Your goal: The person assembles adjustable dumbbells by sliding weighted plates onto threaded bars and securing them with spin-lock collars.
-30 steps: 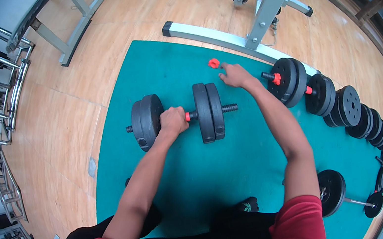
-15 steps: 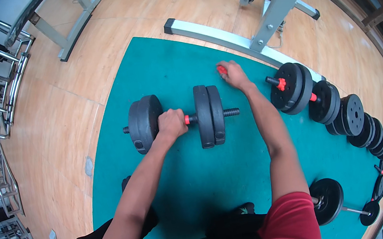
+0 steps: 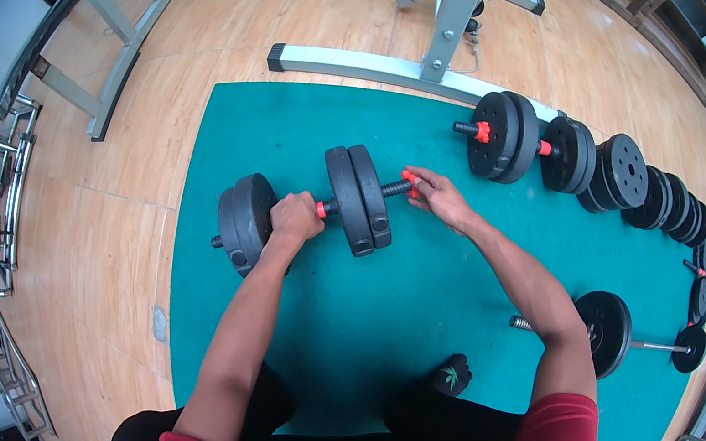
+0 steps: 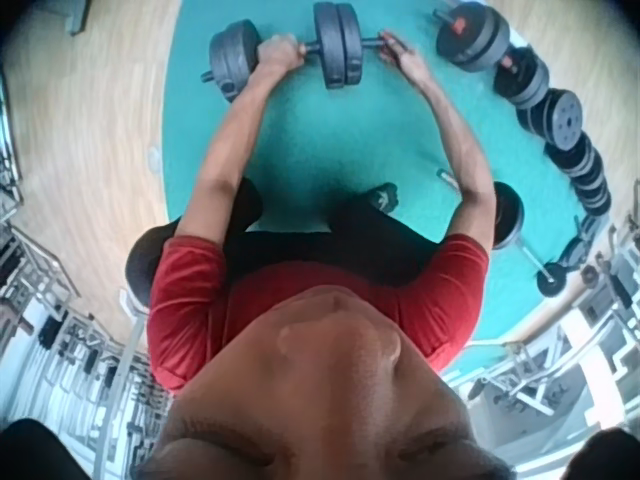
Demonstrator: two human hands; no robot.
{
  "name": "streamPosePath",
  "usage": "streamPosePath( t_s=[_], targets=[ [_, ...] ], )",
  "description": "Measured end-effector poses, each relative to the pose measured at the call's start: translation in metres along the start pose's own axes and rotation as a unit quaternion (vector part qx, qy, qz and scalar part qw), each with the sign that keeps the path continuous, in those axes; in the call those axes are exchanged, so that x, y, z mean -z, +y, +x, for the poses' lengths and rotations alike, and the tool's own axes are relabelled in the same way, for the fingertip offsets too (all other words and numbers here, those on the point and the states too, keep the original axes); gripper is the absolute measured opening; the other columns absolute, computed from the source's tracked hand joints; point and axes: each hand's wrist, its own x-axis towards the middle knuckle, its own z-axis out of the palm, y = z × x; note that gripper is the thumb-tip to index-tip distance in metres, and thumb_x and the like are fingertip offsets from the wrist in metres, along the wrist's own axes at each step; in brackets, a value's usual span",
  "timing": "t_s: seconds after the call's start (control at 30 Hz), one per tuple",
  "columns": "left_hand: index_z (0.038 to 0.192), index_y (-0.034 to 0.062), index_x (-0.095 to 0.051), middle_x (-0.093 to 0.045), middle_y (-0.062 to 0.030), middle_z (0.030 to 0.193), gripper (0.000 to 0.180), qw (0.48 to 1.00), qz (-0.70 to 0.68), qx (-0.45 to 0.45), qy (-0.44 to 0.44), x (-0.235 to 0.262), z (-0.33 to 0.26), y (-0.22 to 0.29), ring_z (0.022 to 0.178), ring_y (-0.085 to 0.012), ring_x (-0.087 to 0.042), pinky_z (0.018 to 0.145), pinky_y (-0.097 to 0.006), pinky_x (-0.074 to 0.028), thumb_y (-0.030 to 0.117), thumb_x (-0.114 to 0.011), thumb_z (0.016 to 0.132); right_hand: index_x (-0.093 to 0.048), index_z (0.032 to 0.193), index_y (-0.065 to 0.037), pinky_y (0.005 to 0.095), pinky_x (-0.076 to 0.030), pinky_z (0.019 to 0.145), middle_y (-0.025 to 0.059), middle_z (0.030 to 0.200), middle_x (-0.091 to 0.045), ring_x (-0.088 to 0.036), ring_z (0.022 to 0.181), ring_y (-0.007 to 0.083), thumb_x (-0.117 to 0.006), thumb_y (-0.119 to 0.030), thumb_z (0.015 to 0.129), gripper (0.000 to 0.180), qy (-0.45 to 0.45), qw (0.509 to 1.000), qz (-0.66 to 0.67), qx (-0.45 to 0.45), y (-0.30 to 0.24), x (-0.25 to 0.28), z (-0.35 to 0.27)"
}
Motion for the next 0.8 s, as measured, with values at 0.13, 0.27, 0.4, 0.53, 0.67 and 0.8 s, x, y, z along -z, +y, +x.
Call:
streamPosePath(
  t_s=[0.13, 0.27, 0.4, 0.53, 0.67, 0.8],
  targets=[
    [0.101, 0.0101, -0.072, -0.072, -0.0150, 0.101, 0.029, 1.000, 0.000, -0.009, -0.008, 0.000, 0.002, 0.002, 0.096, -0.0319, -0.071, 0.081, -0.043, -0.058, 0.021, -0.075, 0.074, -0.047, 0.145, -0.008, 0.0275, -0.052, 0.096, 0.0091, 0.134, -0.055, -0.060, 0.103, 0.0128, -0.049, -0.005, 0.102, 0.042, -0.023, 0.993, -0.089, 0.068, 0.002, 0.008, -0.009],
    [0.102, 0.0100, -0.072, -0.072, -0.0148, 0.102, 0.030, 1.000, -0.002, 0.000, -0.014, 0.002, 0.001, 0.000, 0.096, -0.0318, -0.071, 0.082, -0.043, -0.058, 0.021, -0.075, 0.074, -0.050, 0.141, -0.005, 0.0287, -0.053, 0.096, 0.0100, 0.132, -0.057, -0.060, 0.110, 0.0152, -0.051, 0.000, 0.100, 0.041, -0.032, 0.993, -0.084, 0.076, -0.007, 0.005, -0.008],
    [0.102, 0.0099, -0.072, -0.073, -0.0144, 0.103, 0.030, 1.000, 0.000, -0.005, -0.009, 0.005, 0.000, 0.001, 0.097, -0.0317, -0.071, 0.082, -0.043, -0.058, 0.020, -0.074, 0.074, -0.053, 0.135, -0.001, 0.0304, -0.055, 0.095, 0.0120, 0.127, -0.060, -0.063, 0.110, 0.0171, -0.053, -0.003, 0.100, 0.035, -0.061, 0.992, -0.065, 0.089, -0.007, 0.017, -0.002],
    [0.102, 0.0099, -0.072, -0.073, -0.0144, 0.103, 0.030, 1.000, 0.001, -0.003, -0.011, 0.006, 0.001, 0.002, 0.097, -0.0318, -0.071, 0.083, -0.043, -0.058, 0.020, -0.074, 0.074, -0.057, 0.122, 0.004, 0.0302, -0.060, 0.076, 0.0148, 0.104, -0.068, -0.071, 0.085, 0.0186, -0.052, -0.024, 0.104, 0.034, -0.060, 0.997, -0.052, 0.000, -0.003, 0.026, 0.011],
    [0.101, 0.0099, -0.073, -0.073, -0.0146, 0.103, 0.029, 1.000, 0.002, 0.003, -0.015, 0.004, -0.001, 0.001, 0.097, -0.0321, -0.071, 0.083, -0.043, -0.058, 0.020, -0.074, 0.074, -0.060, 0.107, 0.002, 0.0299, -0.058, 0.057, 0.0129, 0.078, -0.068, -0.067, 0.059, 0.0187, -0.045, -0.046, 0.104, 0.050, -0.042, 0.982, -0.148, -0.108, -0.012, 0.020, 0.024],
    [0.100, 0.0093, -0.073, -0.073, -0.0148, 0.102, 0.029, 1.000, -0.001, 0.000, -0.004, 0.002, -0.003, 0.000, 0.096, -0.0322, -0.071, 0.082, -0.043, -0.058, 0.020, -0.075, 0.074, -0.061, 0.108, 0.001, 0.0299, -0.057, 0.055, 0.0117, 0.079, -0.068, -0.067, 0.059, 0.0184, -0.044, -0.051, 0.103, 0.055, -0.046, 0.975, -0.182, -0.115, -0.015, 0.018, 0.026]
  ],
)
